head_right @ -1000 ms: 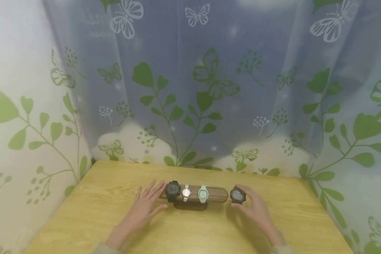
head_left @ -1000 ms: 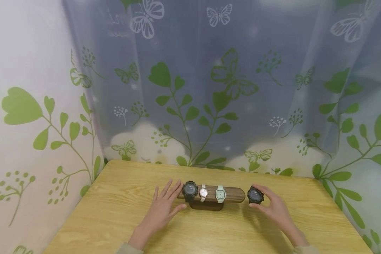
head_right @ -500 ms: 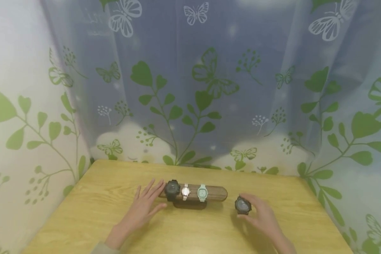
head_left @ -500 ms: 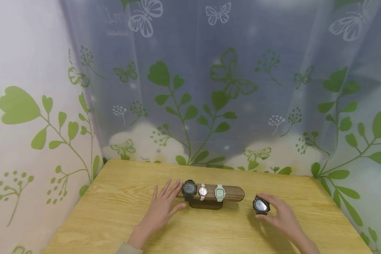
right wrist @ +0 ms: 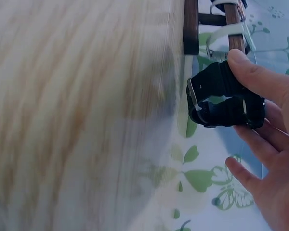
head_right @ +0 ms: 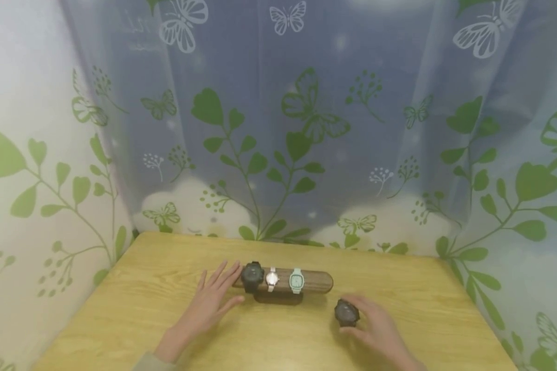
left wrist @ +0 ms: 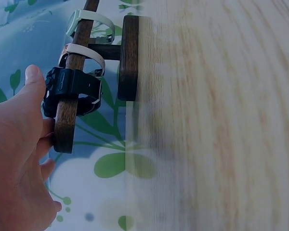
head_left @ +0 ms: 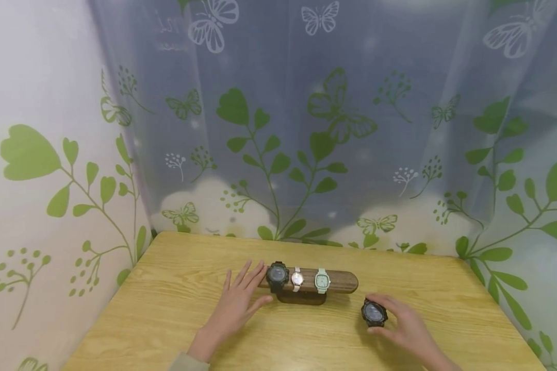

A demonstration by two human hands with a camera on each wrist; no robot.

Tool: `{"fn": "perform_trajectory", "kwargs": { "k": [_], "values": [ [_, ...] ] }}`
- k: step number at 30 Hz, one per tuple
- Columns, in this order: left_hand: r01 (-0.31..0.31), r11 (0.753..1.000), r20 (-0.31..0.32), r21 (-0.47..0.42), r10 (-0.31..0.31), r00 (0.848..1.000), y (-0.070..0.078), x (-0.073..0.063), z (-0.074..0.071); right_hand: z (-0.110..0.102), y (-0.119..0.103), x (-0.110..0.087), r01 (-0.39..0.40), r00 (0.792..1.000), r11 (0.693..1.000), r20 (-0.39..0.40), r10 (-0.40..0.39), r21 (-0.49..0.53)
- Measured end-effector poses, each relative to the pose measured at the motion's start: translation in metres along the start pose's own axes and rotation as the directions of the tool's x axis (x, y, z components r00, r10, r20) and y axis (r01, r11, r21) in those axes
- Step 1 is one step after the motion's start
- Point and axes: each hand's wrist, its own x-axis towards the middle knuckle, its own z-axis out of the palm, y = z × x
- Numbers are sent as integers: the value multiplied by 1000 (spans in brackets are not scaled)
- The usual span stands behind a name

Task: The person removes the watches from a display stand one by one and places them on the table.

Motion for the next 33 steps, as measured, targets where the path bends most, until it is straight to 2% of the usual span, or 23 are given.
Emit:
{"fn": "perform_trajectory", "kwargs": {
  "k": [5,16,23,29,33],
  "values": [
    [6,1000,7,-15,-6,1000,0,0,-1,4,-11,3,5,998,999,66,-8,47],
    [23,999,16,-29,-23,1000,-1,1,1,19,-35,16,88,989,989,106,-101,116],
    [26,999,18,-26,-26,999,-1,1,2,32,-46,25,160,973,980,146,-176,118],
    [35,998,20,-43,-34,999,1,2,1,40,-53,31,126,966,984,209,-150,125],
    [37,998,17,-42,-36,999,1,1,1,42,-60,35,122,964,984,219,-147,126]
  ]
}}
